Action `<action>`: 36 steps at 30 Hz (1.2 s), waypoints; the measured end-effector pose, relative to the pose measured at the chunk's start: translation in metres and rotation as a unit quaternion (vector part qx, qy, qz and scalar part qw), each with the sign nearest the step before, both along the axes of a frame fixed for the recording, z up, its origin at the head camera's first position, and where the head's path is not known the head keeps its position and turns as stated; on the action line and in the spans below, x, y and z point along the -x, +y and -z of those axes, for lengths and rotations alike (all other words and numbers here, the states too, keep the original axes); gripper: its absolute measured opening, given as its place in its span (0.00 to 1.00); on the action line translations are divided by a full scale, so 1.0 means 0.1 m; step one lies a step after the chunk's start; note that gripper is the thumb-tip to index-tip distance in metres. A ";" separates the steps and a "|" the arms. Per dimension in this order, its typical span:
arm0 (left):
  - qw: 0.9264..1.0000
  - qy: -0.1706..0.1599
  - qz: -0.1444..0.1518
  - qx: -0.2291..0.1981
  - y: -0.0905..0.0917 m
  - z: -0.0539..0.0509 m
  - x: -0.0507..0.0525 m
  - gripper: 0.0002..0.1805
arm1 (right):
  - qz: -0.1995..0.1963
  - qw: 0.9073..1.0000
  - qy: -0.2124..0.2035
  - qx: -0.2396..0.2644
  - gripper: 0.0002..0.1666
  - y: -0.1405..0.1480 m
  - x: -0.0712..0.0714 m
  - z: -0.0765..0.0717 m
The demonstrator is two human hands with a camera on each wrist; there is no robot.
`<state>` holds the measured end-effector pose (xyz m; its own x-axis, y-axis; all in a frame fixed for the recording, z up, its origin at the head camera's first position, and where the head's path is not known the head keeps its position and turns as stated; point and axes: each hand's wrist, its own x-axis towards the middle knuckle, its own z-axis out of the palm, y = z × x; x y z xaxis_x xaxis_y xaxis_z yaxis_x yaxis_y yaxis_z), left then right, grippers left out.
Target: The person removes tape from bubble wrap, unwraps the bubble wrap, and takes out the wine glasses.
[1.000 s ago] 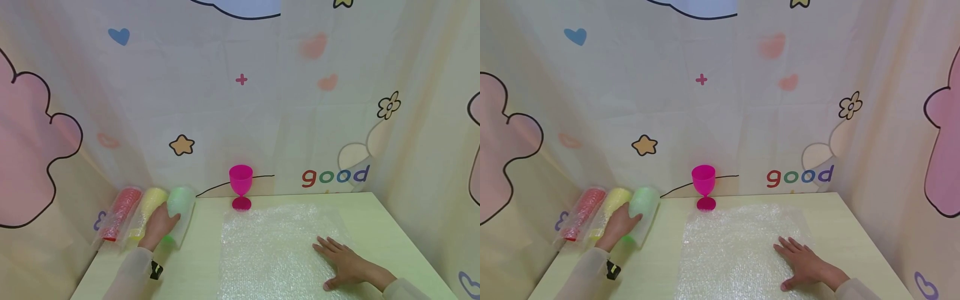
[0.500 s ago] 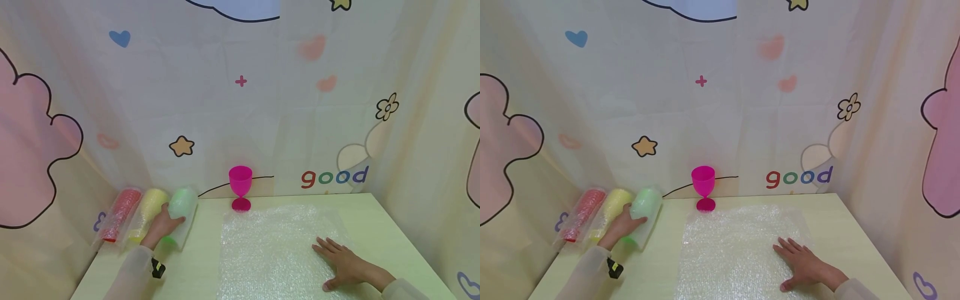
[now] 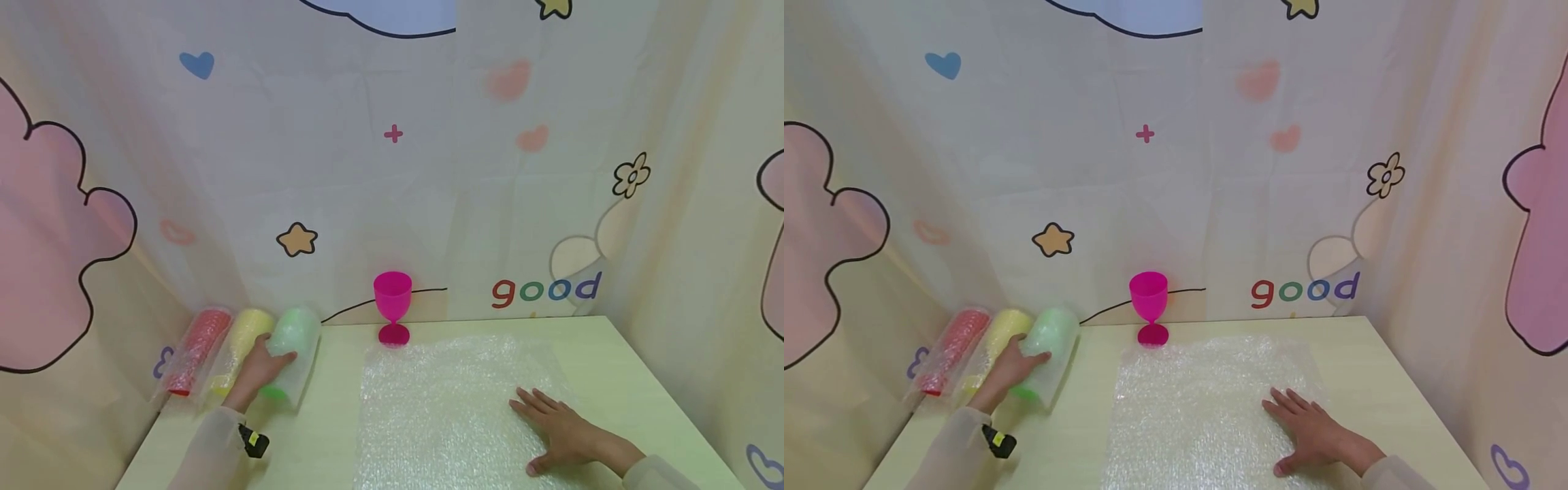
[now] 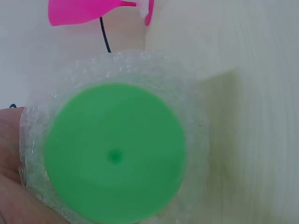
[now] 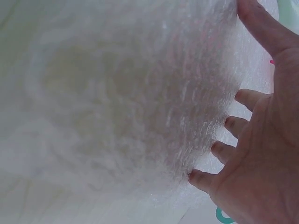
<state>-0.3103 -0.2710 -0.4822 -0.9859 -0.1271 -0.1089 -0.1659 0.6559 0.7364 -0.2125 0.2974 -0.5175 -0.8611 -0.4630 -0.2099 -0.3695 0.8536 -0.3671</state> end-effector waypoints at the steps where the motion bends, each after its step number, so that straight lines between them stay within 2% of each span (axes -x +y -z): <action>1: 1.000 -0.002 -0.004 -0.008 0.00 -0.01 -0.01 0.51 | 0.001 1.000 -0.001 0.001 0.66 0.00 0.00 0.00; 5: 1.000 0.004 -0.012 -0.023 0.04 -0.11 -0.08 0.51 | 0.005 1.000 -0.008 0.004 0.66 -0.01 -0.01 -0.01; 14: 0.999 0.040 -0.010 -0.036 0.22 -0.41 -0.33 0.50 | 0.008 1.000 -0.009 0.005 0.66 -0.01 -0.02 -0.02; 22: 0.996 0.064 -0.005 -0.065 0.46 -0.63 -0.52 0.47 | 0.012 1.000 -0.010 0.007 0.66 -0.02 -0.02 -0.03; 28: 0.994 0.083 0.013 -0.067 0.65 -0.73 -0.65 0.46 | 0.012 1.000 -0.012 0.005 0.66 -0.03 -0.02 -0.03; 33: 0.991 0.104 0.029 -0.076 0.82 -0.76 -0.72 0.45 | 0.005 1.000 -0.002 0.008 0.66 -0.01 -0.03 -0.02; 36: 0.990 0.103 0.036 -0.087 0.93 -0.77 -0.76 0.44 | -0.001 1.000 0.003 0.011 0.66 -0.01 -0.02 -0.01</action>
